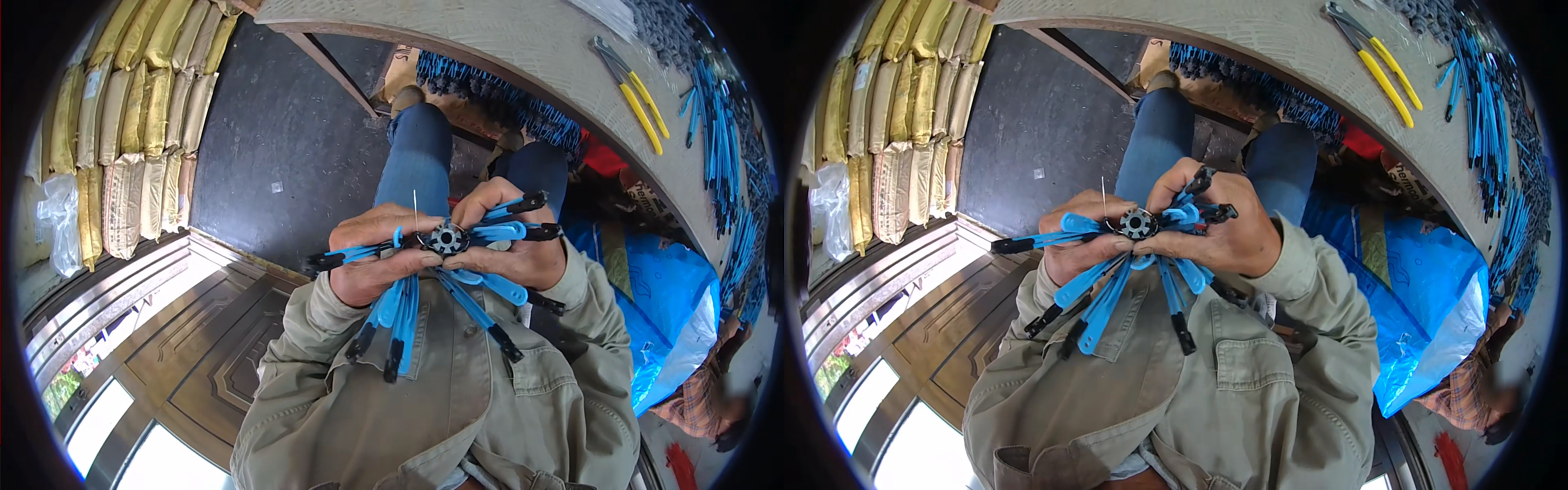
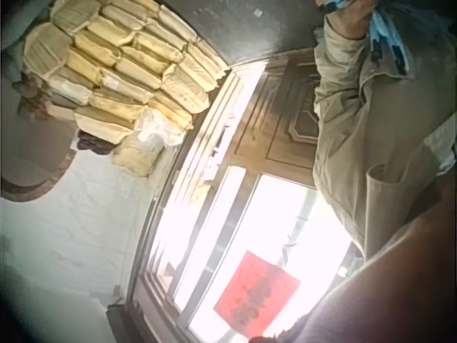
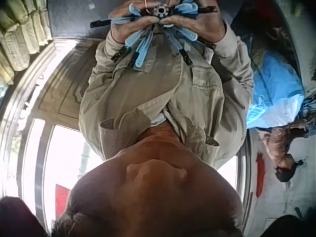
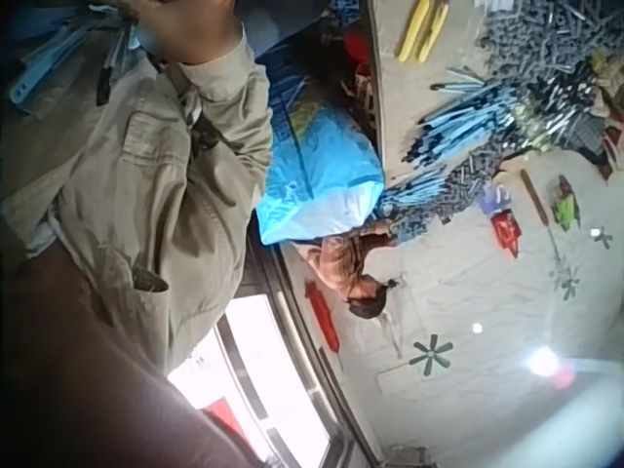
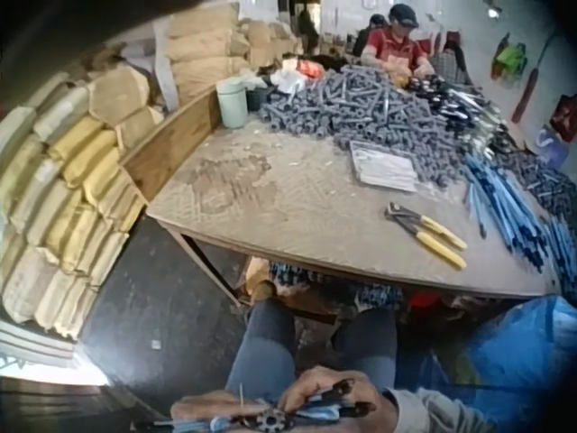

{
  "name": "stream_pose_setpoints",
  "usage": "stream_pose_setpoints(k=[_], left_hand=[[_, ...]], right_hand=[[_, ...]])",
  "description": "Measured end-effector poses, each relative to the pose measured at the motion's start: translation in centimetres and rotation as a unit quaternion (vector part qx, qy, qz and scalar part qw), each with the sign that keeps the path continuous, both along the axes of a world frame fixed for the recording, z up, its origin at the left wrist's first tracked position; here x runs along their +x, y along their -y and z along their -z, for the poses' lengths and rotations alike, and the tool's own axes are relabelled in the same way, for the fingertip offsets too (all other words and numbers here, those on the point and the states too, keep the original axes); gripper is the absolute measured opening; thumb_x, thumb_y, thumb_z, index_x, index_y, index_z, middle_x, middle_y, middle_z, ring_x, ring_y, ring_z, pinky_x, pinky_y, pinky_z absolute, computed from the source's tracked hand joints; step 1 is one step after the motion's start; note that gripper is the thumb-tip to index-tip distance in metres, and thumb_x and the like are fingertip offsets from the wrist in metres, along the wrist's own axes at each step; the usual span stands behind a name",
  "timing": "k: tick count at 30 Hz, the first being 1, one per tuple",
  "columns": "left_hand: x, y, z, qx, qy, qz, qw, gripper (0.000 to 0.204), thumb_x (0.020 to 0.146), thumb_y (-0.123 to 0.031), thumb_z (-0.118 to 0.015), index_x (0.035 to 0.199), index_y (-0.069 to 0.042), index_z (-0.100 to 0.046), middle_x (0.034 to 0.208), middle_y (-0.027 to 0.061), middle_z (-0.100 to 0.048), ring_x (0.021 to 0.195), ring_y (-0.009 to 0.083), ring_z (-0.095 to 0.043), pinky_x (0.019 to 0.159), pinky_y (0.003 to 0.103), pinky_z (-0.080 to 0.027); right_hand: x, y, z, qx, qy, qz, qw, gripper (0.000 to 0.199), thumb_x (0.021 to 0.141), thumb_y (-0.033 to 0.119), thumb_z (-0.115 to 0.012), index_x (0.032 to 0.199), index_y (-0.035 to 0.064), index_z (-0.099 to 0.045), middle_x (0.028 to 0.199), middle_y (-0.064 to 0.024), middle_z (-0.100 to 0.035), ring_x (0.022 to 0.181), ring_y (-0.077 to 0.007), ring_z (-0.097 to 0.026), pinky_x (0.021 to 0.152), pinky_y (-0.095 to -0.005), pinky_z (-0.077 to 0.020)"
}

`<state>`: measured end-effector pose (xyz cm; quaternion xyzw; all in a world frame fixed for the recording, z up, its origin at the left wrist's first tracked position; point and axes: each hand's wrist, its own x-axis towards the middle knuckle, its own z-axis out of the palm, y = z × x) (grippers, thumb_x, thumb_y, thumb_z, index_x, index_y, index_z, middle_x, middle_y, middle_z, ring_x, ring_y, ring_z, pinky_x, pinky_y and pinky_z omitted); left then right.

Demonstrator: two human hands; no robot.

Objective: The person secures umbrella ribs to a plastic hub using pliers, collects loose umbrella ribs, threads a wire through the ends of the ribs, attaches the wired ribs around another hub, and secures the wire with pliers.

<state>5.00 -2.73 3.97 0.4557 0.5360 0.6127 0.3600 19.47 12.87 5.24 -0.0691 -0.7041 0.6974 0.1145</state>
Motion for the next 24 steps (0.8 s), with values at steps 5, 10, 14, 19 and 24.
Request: stream_pose_setpoints(k=[5,10,14,19,24], left_hand=[[-0.7,0.0,0.5,0.004,0.06,0.043,0.997,0.033,0.069,-0.003,-0.073,0.1,0.003,-0.064,0.089,0.013,-0.065,0.077,0.019,-0.062,0.068,0.028,-0.048],[-1.1,-0.3,0.3,0.012,0.003,0.073,0.997,0.034,0.068,-0.012,-0.075,0.095,0.004,-0.064,0.085,0.0164,-0.065,0.073,0.0187,-0.061,0.063,0.028,-0.048],[-0.7,0.2,0.2,-0.021,0.06,0.069,0.996,0.032,0.066,-0.01,-0.078,0.09,0.004,-0.064,0.086,0.0163,-0.064,0.073,0.0177,-0.061,0.063,0.027,-0.048],[0.0,0.1,-0.7,-0.055,0.299,0.058,0.951,0.025,0.07,-0.004,-0.075,0.091,0.0,-0.063,0.086,0.008,-0.065,0.08,0.0127,-0.06,0.07,0.025,-0.047],[-1.7,-0.2,-0.4,-0.084,0.237,0.145,0.957,0.026,0.068,-0.009,-0.076,0.087,-0.001,-0.06,0.086,0.0083,-0.064,0.079,0.0127,-0.06,0.069,0.025,-0.048]], right_hand=[[0.2,1.8,0.7,-0.015,-0.012,0.089,0.996,0.034,0.065,0.01,-0.08,0.087,-0.0007,-0.057,0.077,-0.0071,-0.061,0.069,-0.0101,-0.058,0.06,-0.0239,-0.0459],[0.2,1.9,0.3,-0.053,-0.017,0.111,0.992,0.037,0.062,0.01,-0.081,0.091,-0.0008,-0.061,0.08,-0.0091,-0.062,0.072,-0.0135,-0.059,0.063,-0.0253,-0.0462],[0.7,1.8,0.2,0.034,-0.055,0.09,0.994,0.038,0.06,0.012,-0.081,0.092,-0.0001,-0.064,0.081,-0.0101,-0.062,0.073,-0.0166,-0.059,0.065,-0.0269,-0.046],[0.9,1.8,0.5,0.025,-0.071,0.066,0.995,0.034,0.06,0.014,-0.082,0.088,0.0008,-0.067,0.08,-0.0103,-0.063,0.072,-0.0184,-0.059,0.064,-0.0286,-0.0441],[0.8,1.8,0.5,0.06,-0.115,0.047,0.99,0.035,0.057,0.014,-0.082,0.085,-0.0004,-0.066,0.077,-0.0127,-0.061,0.066,-0.0193,-0.055,0.059,-0.0295,-0.0418]])
